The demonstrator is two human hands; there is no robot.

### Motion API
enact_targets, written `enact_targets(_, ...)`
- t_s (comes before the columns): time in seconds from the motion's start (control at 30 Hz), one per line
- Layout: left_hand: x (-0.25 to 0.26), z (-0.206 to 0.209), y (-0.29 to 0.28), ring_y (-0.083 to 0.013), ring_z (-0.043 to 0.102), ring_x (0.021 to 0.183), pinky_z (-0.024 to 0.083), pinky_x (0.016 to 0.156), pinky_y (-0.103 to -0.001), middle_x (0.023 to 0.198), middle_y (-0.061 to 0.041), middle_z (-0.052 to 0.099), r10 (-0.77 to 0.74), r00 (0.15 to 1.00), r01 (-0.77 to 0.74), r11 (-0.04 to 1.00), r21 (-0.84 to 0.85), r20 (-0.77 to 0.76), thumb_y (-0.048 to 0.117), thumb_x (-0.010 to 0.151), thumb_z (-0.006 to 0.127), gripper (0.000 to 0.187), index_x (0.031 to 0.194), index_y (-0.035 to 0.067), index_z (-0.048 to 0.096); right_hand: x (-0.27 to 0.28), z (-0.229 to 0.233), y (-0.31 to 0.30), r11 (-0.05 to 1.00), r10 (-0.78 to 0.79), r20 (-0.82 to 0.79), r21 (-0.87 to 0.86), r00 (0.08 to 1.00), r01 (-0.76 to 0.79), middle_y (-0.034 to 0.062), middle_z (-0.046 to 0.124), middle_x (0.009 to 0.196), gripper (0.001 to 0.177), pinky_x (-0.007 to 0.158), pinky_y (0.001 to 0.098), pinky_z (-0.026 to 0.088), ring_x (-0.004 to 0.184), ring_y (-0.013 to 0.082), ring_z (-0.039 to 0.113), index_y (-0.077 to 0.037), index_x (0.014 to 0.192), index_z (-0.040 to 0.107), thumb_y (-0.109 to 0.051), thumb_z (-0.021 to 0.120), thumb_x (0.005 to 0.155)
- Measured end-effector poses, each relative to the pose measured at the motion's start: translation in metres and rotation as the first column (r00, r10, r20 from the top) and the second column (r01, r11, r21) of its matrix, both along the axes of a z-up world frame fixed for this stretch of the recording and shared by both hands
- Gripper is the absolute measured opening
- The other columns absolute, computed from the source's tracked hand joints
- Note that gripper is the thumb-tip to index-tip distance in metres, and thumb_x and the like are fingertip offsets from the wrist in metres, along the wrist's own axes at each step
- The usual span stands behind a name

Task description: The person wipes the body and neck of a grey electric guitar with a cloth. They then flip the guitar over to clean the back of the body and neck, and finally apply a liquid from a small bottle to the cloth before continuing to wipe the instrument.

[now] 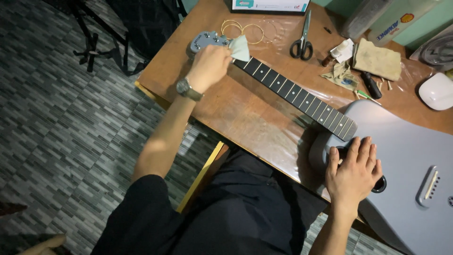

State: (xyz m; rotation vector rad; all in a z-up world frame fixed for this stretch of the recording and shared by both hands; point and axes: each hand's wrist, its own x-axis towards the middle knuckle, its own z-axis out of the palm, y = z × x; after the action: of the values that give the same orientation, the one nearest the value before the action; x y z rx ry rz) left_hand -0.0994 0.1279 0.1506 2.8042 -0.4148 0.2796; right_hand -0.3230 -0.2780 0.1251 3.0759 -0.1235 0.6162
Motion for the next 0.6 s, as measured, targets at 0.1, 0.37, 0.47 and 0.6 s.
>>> enact_targets(0.1, 0.004, 0.018, 0.008, -0.019, 0.069, 0.071, 0.061, 0.067, -0.029, 0.078, -0.011, 0.07, -0.031, 0.984, -0.001, 0.984, -0.181, -0.175, -0.001, 0.101, 0.056, 0.022, 0.096, 0.0, 0.077, -0.002, -0.001, 0.0, 1.0, -0.005, -0.004, 0.005, 1.0, 0.005, 0.0265, 0.051, 0.163, 0.071, 0.114, 0.0529, 0.027, 0.149, 0.0409, 0.045, 0.003, 0.156, 0.056, -0.051, 0.035, 0.115)
enact_targets(0.37, 0.019, 0.013, 0.036, -0.0254, 0.062, 0.111, 0.054, 0.09, -0.036, 0.126, -0.01, 0.06, 0.063, 0.992, -0.105, 0.886, -0.451, -0.108, 0.012, 0.089, 0.074, 0.042, 0.129, 0.011, 0.061, -0.001, 0.001, 0.0, 1.0, 0.014, 0.024, -0.017, 1.0, -0.014, 0.0269, 0.053, 0.161, 0.071, 0.113, 0.0528, 0.03, 0.147, 0.0416, 0.047, 0.004, 0.155, 0.059, -0.051, 0.035, 0.117)
enact_targets(0.47, 0.014, 0.028, 0.036, -0.0308, 0.059, 0.109, 0.047, 0.089, -0.045, 0.114, -0.009, 0.062, -0.096, 0.974, 0.033, 0.958, -0.285, -0.208, 0.012, 0.087, 0.068, 0.035, 0.121, 0.013, 0.074, -0.001, 0.005, 0.003, 1.0, 0.013, -0.003, 0.025, 1.0, -0.012, 0.0272, 0.05, 0.162, 0.072, 0.113, 0.0545, 0.028, 0.149, 0.0426, 0.044, 0.004, 0.156, 0.057, -0.051, 0.033, 0.117)
enact_targets(0.6, 0.048, 0.019, 0.039, -0.0298, 0.063, 0.101, 0.047, 0.087, -0.043, 0.108, -0.01, 0.066, -0.165, 0.956, 0.107, 0.965, -0.238, -0.241, 0.022, 0.084, 0.083, 0.031, 0.114, 0.016, 0.078, -0.002, 0.006, 0.004, 1.0, 0.028, 0.023, 0.001, 0.999, -0.028, 0.0278, 0.052, 0.161, 0.072, 0.111, 0.0546, 0.031, 0.147, 0.0432, 0.046, 0.005, 0.156, 0.058, -0.051, 0.033, 0.118)
